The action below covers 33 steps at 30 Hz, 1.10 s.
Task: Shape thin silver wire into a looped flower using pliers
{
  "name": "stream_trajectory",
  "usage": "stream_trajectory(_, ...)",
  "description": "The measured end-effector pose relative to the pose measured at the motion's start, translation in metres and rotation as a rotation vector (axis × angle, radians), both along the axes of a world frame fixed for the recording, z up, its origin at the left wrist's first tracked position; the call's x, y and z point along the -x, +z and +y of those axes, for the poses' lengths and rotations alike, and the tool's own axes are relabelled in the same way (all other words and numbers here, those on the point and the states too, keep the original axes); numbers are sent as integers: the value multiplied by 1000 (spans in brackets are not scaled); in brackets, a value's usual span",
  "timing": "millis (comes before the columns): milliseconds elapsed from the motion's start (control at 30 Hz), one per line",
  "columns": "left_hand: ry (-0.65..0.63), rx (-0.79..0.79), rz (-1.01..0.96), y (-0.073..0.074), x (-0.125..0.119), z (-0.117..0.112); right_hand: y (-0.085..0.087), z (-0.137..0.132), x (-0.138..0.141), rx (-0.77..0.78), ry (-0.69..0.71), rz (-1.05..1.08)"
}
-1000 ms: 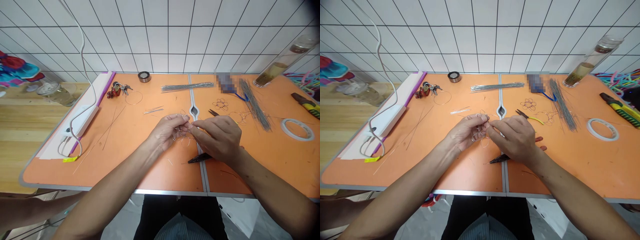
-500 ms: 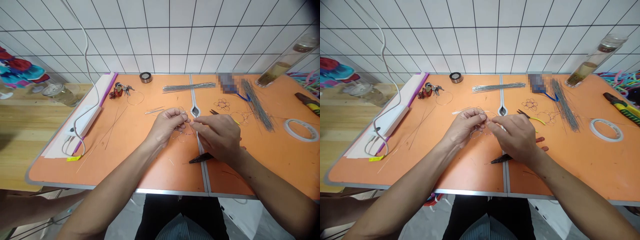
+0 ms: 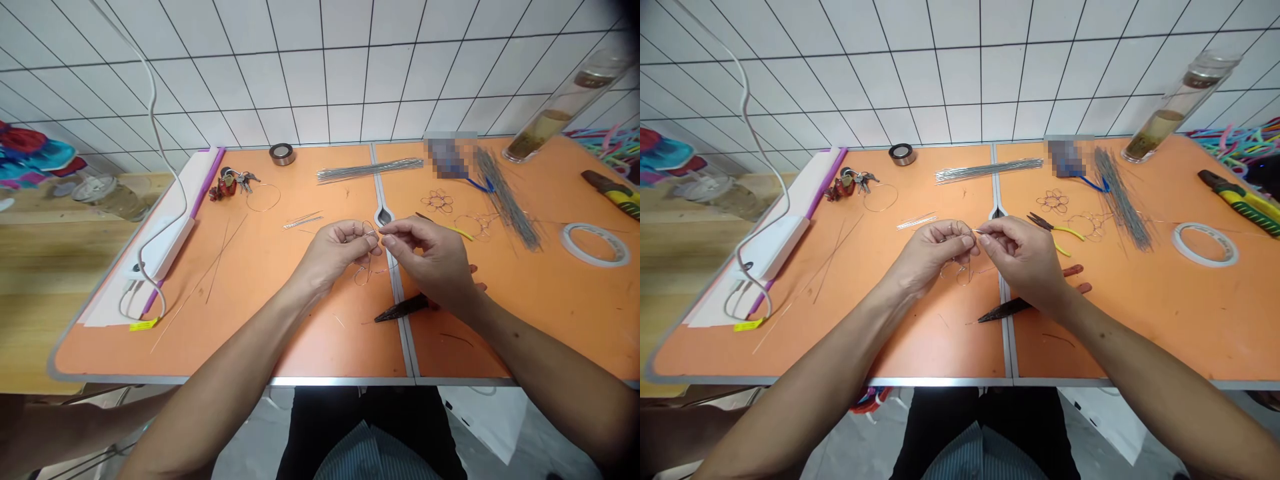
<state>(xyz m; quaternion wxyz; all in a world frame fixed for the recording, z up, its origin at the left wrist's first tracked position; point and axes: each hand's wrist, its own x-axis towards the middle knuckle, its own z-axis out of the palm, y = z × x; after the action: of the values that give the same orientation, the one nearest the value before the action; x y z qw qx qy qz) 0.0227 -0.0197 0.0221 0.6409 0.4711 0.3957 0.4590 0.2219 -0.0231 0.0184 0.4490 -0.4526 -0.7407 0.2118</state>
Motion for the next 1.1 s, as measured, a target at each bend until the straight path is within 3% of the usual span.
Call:
stream_trajectory(533, -13, -23, 92, -3, -2, -3, 5, 2, 3, 263, 124, 207)
stream_trajectory(1100, 29, -8, 103, -6, -5, -5, 3, 7, 6, 333, 96, 252)
